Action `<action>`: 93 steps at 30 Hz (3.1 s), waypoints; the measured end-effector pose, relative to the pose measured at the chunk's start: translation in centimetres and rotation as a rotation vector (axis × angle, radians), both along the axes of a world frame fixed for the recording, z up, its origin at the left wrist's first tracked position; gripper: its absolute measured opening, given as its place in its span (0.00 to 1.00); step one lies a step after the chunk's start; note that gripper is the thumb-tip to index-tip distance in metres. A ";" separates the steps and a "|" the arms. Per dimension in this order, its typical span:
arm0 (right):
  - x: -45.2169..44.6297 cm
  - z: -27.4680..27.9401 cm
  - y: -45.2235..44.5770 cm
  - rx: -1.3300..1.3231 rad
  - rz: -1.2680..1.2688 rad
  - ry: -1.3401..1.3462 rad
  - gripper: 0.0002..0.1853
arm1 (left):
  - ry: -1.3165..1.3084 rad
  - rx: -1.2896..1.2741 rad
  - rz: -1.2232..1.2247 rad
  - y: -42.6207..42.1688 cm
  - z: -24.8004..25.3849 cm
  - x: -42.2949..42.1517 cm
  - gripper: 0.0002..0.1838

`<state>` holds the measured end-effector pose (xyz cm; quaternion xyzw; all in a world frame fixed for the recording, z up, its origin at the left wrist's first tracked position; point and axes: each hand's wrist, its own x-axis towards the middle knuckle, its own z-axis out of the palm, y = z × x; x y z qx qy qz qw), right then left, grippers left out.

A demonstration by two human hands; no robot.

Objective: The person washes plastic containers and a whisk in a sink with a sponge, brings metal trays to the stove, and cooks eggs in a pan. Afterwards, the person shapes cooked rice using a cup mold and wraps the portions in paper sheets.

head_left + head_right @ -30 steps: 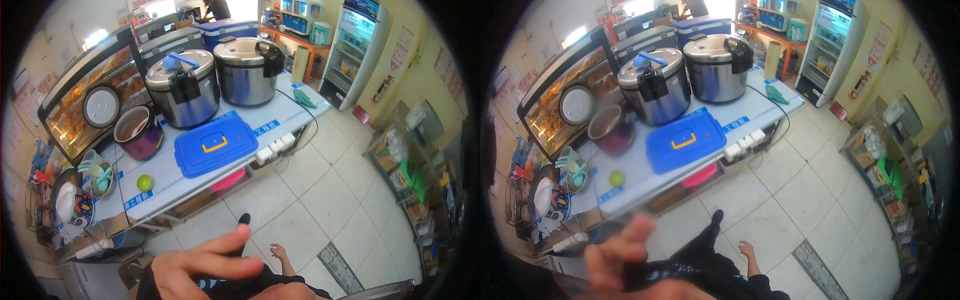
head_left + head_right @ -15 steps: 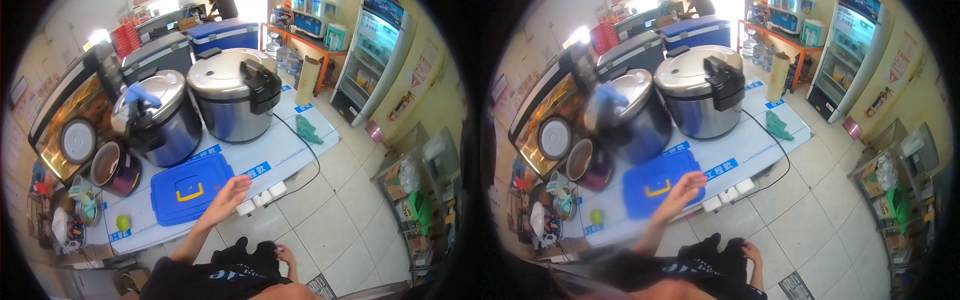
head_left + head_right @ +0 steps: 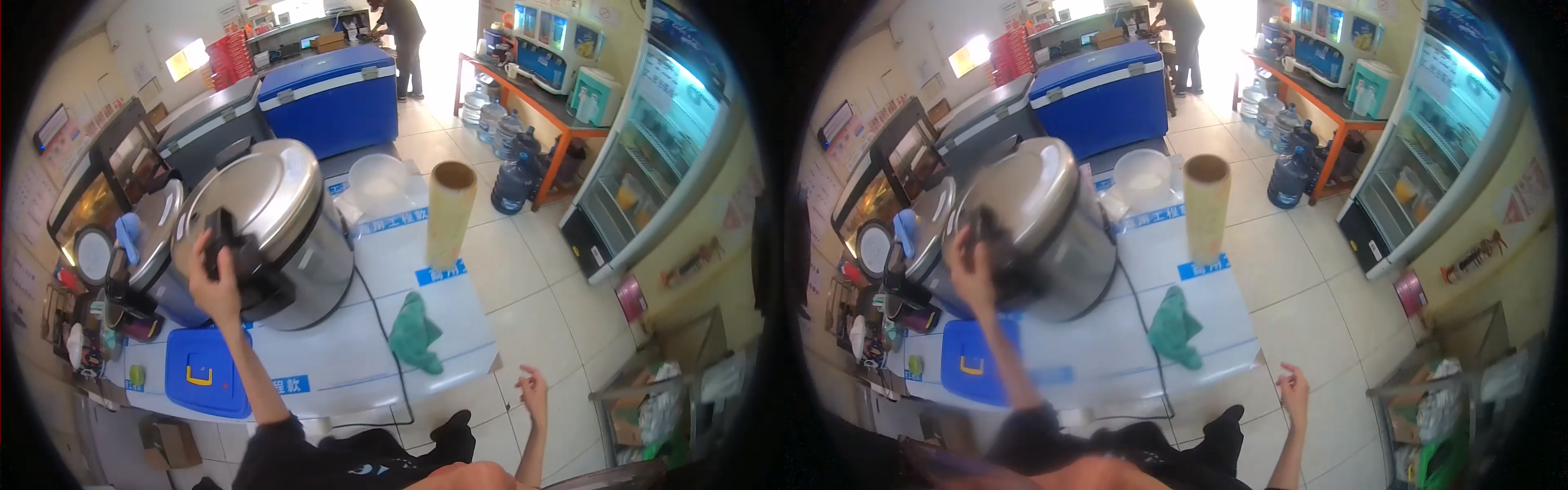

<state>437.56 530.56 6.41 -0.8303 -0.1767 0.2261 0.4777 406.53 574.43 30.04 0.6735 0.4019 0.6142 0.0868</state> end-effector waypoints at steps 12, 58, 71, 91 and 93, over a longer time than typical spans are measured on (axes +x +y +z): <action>27.4 2.9 23.3 0.104 0.466 0.038 0.14 | -0.110 -0.092 0.068 1.5 -2.4 -2.3 0.19; 16.7 41.1 60.4 1.234 1.890 0.167 0.20 | 0.273 0.044 1.269 -13.2 5.4 24.7 0.42; 9.4 32.0 22.7 0.054 2.523 0.960 0.36 | -0.860 -0.004 0.937 -51.7 -0.1 34.7 0.11; -24.7 13.6 6.1 -0.338 2.045 1.266 0.16 | -1.545 0.120 0.963 -67.7 -13.7 8.9 0.22; -28.6 14.5 6.5 -0.360 2.107 1.311 0.18 | -1.534 0.074 0.925 -68.1 -12.7 4.6 0.22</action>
